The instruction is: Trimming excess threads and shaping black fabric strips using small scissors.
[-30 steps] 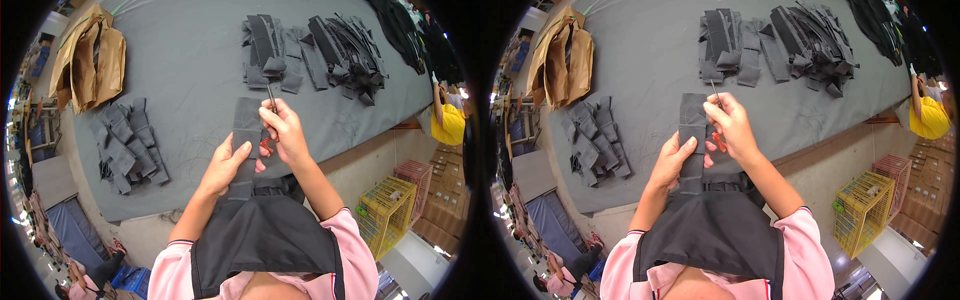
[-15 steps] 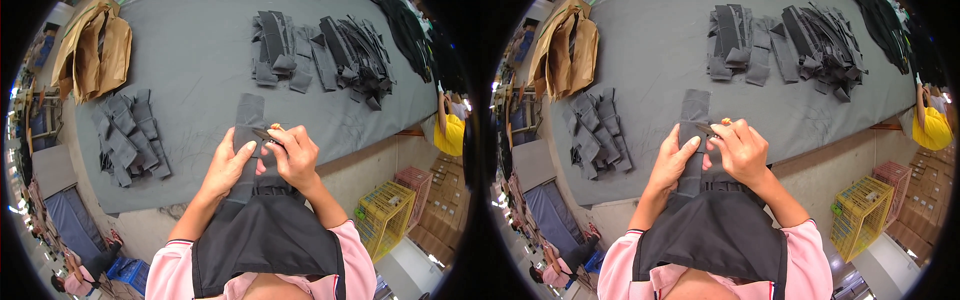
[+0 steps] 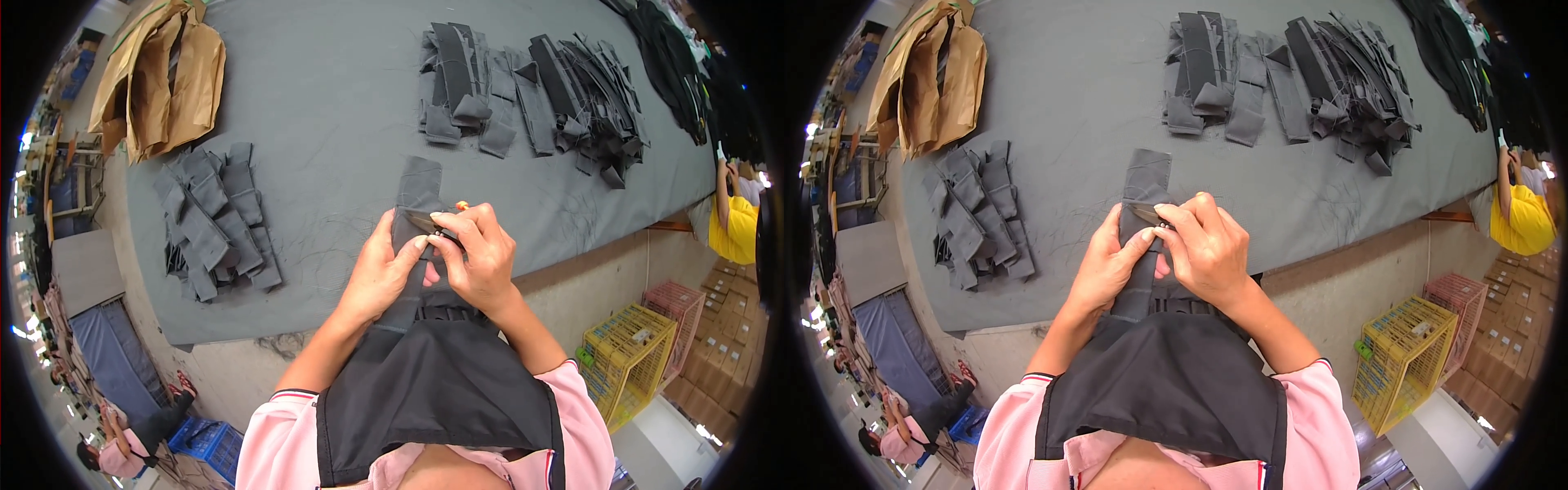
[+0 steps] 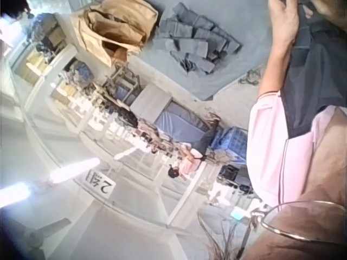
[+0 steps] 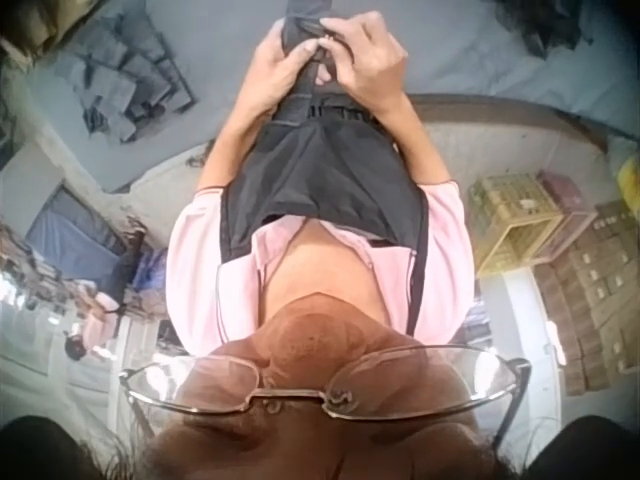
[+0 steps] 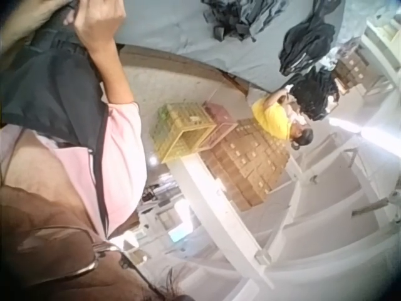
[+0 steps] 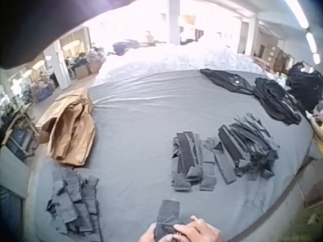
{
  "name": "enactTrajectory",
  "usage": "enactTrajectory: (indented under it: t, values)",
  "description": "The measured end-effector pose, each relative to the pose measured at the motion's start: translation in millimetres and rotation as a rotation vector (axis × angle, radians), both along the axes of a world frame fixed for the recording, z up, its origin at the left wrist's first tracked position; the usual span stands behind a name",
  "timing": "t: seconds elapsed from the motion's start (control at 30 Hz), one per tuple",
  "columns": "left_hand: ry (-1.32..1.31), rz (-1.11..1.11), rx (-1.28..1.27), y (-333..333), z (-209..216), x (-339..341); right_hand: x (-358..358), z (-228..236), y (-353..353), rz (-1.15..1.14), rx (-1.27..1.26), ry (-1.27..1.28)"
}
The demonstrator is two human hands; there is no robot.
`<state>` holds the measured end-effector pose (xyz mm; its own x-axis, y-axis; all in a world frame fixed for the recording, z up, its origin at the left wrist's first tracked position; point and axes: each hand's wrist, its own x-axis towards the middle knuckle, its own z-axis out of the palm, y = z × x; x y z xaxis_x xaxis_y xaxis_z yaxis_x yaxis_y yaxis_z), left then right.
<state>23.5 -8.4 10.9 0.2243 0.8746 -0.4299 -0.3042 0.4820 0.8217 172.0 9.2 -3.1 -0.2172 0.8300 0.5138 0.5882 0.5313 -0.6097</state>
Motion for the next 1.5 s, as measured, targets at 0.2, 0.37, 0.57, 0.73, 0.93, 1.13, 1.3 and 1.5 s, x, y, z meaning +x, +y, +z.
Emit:
enactTrajectory:
  t: [0.2,0.37,0.57,0.73,0.93,1.13,1.3,1.5]
  values:
    - [0.114,-0.038,-0.002,0,4,0,-4,5,-1,-0.001,-0.048,-0.019]
    - [0.151,-0.055,0.066,-2,1,-1,-3,3,-2,-0.013,-0.035,-0.06]
    - [0.057,-0.032,-0.003,0,-1,-2,5,5,-7,-0.098,-0.017,0.129]
    - [-0.012,0.023,-0.051,-5,1,-1,-1,3,-1,0.028,-0.579,0.466]
    - [-0.099,-0.003,-0.101,-8,1,-6,0,3,-1,0.112,-0.97,0.818]
    - [-0.139,-0.009,-0.209,-12,-2,-7,-5,-2,-11,0.111,-1.048,1.047]
    - [-0.093,0.012,-0.139,-14,-10,-6,-13,0,-18,0.189,-0.891,0.737]
    - [-0.204,0.077,-0.133,-13,-10,-10,-11,16,-24,0.044,-0.844,1.077]
